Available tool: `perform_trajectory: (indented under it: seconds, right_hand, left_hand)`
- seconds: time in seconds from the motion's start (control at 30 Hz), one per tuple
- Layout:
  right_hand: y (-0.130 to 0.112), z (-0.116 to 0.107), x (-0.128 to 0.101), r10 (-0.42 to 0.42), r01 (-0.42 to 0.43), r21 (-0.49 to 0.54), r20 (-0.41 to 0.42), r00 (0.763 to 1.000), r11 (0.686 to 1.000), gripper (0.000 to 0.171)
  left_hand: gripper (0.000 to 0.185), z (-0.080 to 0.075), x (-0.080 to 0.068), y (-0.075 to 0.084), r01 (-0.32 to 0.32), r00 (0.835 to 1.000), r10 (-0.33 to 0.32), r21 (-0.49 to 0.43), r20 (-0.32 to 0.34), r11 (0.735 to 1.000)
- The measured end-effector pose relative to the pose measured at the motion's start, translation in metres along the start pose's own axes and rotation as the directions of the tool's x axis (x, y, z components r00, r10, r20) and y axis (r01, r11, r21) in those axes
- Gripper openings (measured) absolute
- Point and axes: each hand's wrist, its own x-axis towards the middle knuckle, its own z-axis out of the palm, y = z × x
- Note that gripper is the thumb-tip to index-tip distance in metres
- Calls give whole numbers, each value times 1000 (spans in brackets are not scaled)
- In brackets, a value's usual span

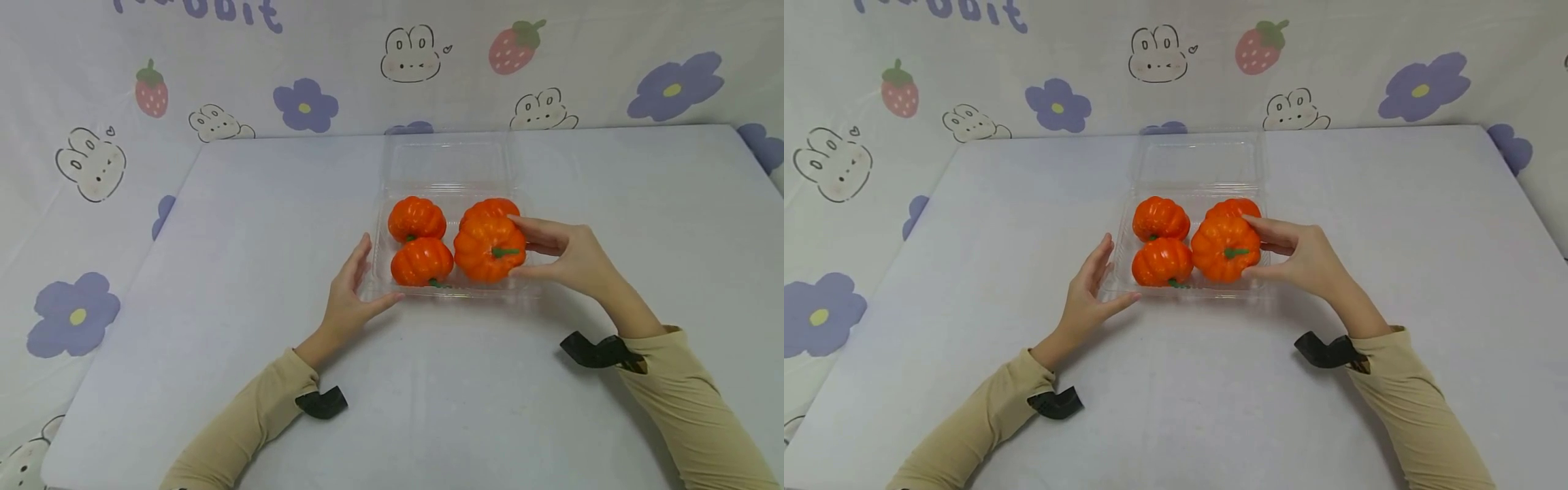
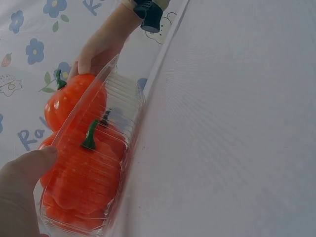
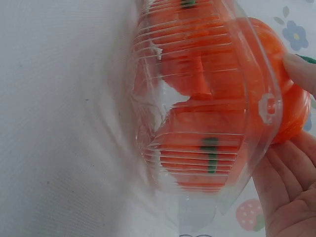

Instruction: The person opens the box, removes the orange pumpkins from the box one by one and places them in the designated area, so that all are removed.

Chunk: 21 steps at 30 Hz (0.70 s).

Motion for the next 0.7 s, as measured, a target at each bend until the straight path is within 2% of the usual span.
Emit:
perform_trajectory:
  seconds: [0.2,0.37,0.53,0.7]
  right_hand:
    - [-4,-1,-1,91,-89,46,-31,995,995,58]
    - [-12,-2,-2,130,-128,29,-63,990,991,56]
    - [-14,-2,-2,118,-118,6,-92,989,993,49]
    - [-9,-4,-1,90,-81,67,-157,983,995,50]
  left_hand:
    - [85,-1,2,13,-15,1000,15,-33,14,999]
    - [88,1,2,4,-12,1000,12,-37,6,999]
    - [90,1,1,-4,-8,1000,8,-36,-9,999]
    - [90,1,0,-5,-6,1000,6,-39,-11,999]
